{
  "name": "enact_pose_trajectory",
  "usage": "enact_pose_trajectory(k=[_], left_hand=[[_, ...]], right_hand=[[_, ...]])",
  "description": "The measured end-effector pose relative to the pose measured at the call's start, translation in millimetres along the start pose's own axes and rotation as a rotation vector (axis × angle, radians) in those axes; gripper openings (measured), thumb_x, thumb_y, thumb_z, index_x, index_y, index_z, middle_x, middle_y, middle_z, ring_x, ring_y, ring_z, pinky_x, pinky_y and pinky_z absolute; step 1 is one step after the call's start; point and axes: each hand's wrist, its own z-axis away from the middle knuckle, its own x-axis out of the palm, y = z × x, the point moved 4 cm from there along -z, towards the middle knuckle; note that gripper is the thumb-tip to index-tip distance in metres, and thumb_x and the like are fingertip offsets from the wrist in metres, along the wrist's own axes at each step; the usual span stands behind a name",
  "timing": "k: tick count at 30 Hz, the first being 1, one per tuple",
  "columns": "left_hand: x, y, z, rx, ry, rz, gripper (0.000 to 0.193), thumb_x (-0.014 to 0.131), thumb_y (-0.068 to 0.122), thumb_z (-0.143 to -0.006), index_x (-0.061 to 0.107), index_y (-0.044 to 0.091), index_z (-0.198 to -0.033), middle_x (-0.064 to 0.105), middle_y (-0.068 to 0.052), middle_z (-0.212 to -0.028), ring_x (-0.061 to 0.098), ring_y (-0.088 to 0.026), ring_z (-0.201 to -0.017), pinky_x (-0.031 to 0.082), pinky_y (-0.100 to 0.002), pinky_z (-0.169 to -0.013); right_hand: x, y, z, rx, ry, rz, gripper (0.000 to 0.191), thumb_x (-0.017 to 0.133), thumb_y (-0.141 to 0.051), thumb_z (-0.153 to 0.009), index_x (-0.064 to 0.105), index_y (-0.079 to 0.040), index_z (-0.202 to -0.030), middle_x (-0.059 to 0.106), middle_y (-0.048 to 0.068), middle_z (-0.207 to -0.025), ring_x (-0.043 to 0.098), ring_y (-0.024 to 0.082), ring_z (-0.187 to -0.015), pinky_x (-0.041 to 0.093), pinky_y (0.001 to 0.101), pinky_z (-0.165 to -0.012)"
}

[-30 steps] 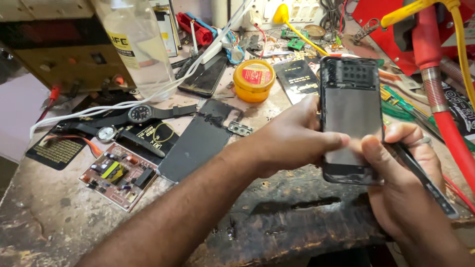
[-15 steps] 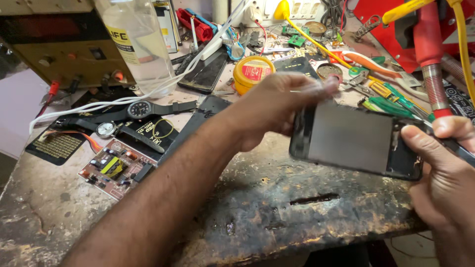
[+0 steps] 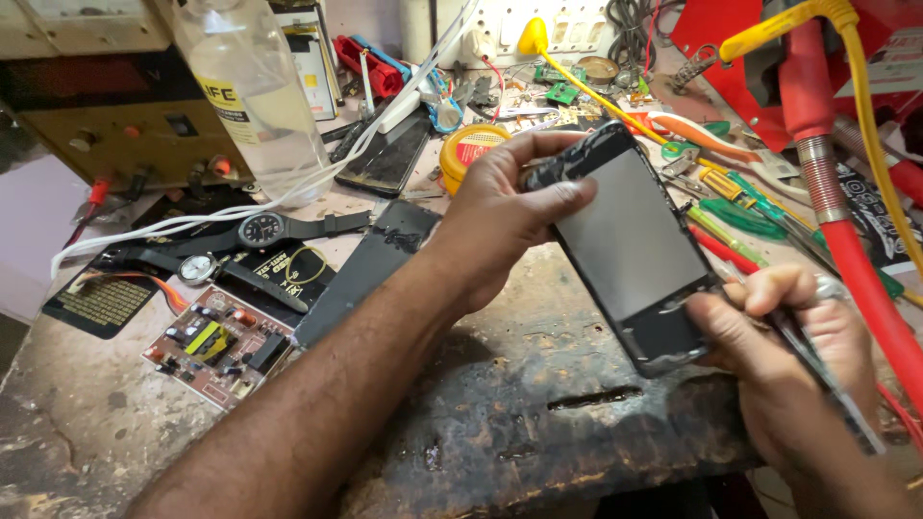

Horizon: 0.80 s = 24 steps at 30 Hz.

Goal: The person uses a green-handled precision screwdriver to remove screws from the back of a disassembled smartphone. They then use tweezers to lift and remove a small metal bracket from the phone's interior. The removed parts are placed on the workbench.

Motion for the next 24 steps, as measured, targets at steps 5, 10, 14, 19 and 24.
enact_pose_trajectory(k=[5, 10, 14, 19, 24], left_hand=[[23, -1, 12, 0.085, 0.107, 0.072, 0.044, 0.073, 0.003, -0.089, 0.053, 0.001, -0.128, 0.071, -0.010, -0.108, 0.072, -0.016, -0.093, 0.063, -0.032, -0.082], [16, 11, 13, 0.062, 0.058, -0.091, 0.042, 0.071, 0.003, -0.088, 0.055, 0.000, -0.127, 0.072, -0.011, -0.108, 0.071, -0.015, -0.091, 0.061, -0.032, -0.081], [-1, 11, 24, -0.084, 0.023, -0.262, 0.036, 0.072, 0.005, -0.089, 0.062, -0.002, -0.124, 0.074, -0.012, -0.105, 0.068, -0.013, -0.085, 0.057, -0.032, -0.076], [-4, 8, 31, -0.101, -0.120, -0.216, 0.046, 0.072, 0.005, -0.089, 0.061, -0.003, -0.133, 0.074, -0.007, -0.117, 0.068, -0.010, -0.101, 0.055, -0.027, -0.091], [-14, 1, 32, -0.230, -0.173, -0.327, 0.051, 0.072, 0.007, -0.087, 0.058, -0.001, -0.136, 0.072, -0.004, -0.120, 0.066, -0.008, -0.105, 0.055, -0.026, -0.093]], right_hand=[[9, -3, 14, -0.032, -0.019, 0.126, 0.030, 0.077, 0.005, -0.092, 0.051, -0.011, -0.092, 0.065, 0.006, -0.091, 0.066, 0.012, -0.077, 0.058, 0.0263, -0.065], [12, -19, 10, -0.042, -0.143, 0.359, 0.019, 0.069, -0.015, -0.099, 0.053, -0.005, -0.097, 0.073, 0.013, -0.103, 0.074, 0.020, -0.082, 0.059, 0.0293, -0.066], [9, -34, -6, -0.131, -0.191, 0.207, 0.059, 0.051, -0.059, -0.102, 0.050, -0.005, -0.125, 0.071, 0.015, -0.106, 0.071, 0.023, -0.090, 0.057, 0.0336, -0.080], [9, -24, -30, -0.088, -0.206, 0.177, 0.086, 0.043, -0.074, -0.098, 0.048, 0.003, -0.136, 0.058, 0.013, -0.108, 0.061, 0.026, -0.101, 0.054, 0.0432, -0.096], [18, -11, -39, -0.041, -0.321, 0.042, 0.057, 0.053, -0.047, -0.103, 0.057, 0.005, -0.125, 0.068, 0.017, -0.107, 0.070, 0.026, -0.099, 0.059, 0.0385, -0.093]])
